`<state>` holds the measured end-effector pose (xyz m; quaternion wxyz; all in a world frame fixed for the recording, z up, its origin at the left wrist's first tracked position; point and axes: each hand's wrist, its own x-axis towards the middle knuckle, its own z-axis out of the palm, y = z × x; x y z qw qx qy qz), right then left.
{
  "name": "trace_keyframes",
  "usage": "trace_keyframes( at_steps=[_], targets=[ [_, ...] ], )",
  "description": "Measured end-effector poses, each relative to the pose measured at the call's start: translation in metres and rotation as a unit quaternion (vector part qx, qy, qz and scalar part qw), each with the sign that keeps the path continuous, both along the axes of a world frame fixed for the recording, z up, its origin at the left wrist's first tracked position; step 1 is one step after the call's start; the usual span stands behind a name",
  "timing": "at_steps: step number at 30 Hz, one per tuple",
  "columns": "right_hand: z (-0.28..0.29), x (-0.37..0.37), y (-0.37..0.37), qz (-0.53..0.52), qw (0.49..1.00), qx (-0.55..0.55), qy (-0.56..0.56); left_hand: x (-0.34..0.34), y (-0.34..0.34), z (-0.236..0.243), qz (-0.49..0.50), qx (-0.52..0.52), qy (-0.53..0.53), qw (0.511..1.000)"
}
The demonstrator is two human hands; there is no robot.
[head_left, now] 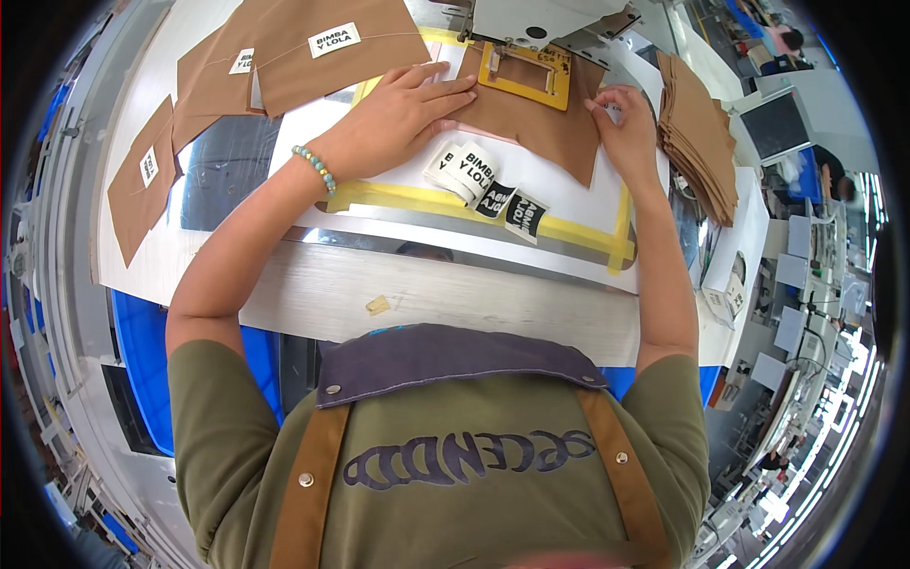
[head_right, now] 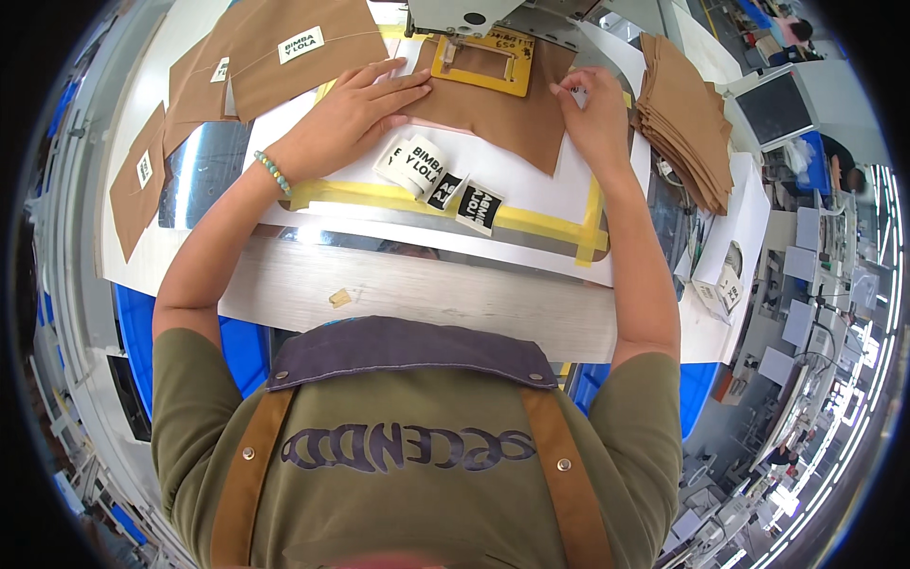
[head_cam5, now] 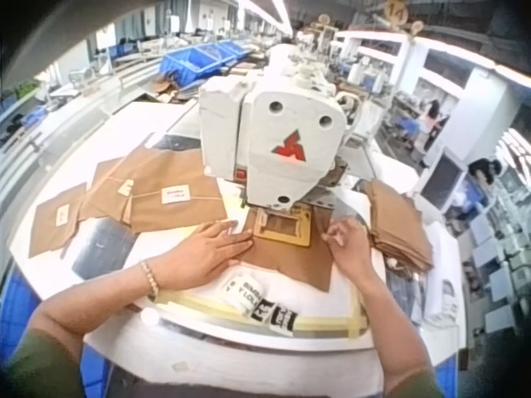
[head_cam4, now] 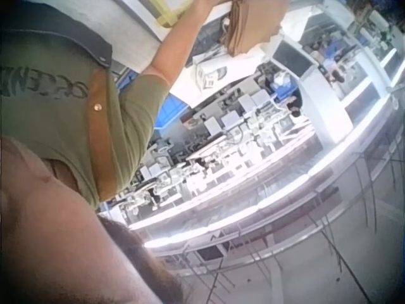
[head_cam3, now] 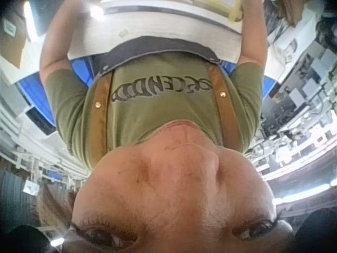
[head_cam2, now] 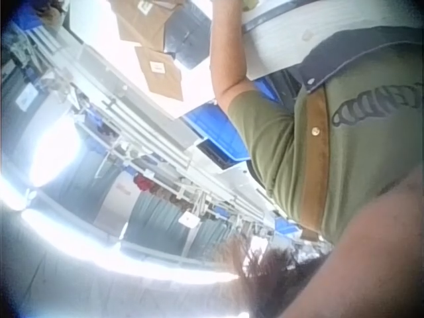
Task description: Position and sew brand labels onto leather patches using an industrial sewing machine.
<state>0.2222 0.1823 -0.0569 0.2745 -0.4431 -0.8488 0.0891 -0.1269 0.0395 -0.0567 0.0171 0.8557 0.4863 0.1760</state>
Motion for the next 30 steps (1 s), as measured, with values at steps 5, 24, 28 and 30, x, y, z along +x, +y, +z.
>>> trace_keyframes(
  at_steps=[5,24,28,30],
  targets=[
    [0.040,0.005,-0.017,-0.106,0.990,-0.095,-0.005,0.003,0.000,-0.001,-0.024,0.000,-0.008,1.000],
    [0.041,0.047,-0.001,-0.039,0.967,-0.225,0.114,0.018,0.022,0.026,-0.136,0.115,-0.005,0.984],
    [0.070,0.071,-0.001,-0.032,0.953,-0.236,0.188,0.045,0.037,0.032,-0.172,0.140,-0.035,0.974],
    [0.082,0.074,-0.004,-0.104,0.966,-0.199,0.127,0.062,0.043,0.031,-0.202,0.144,-0.037,0.968]
  ],
)
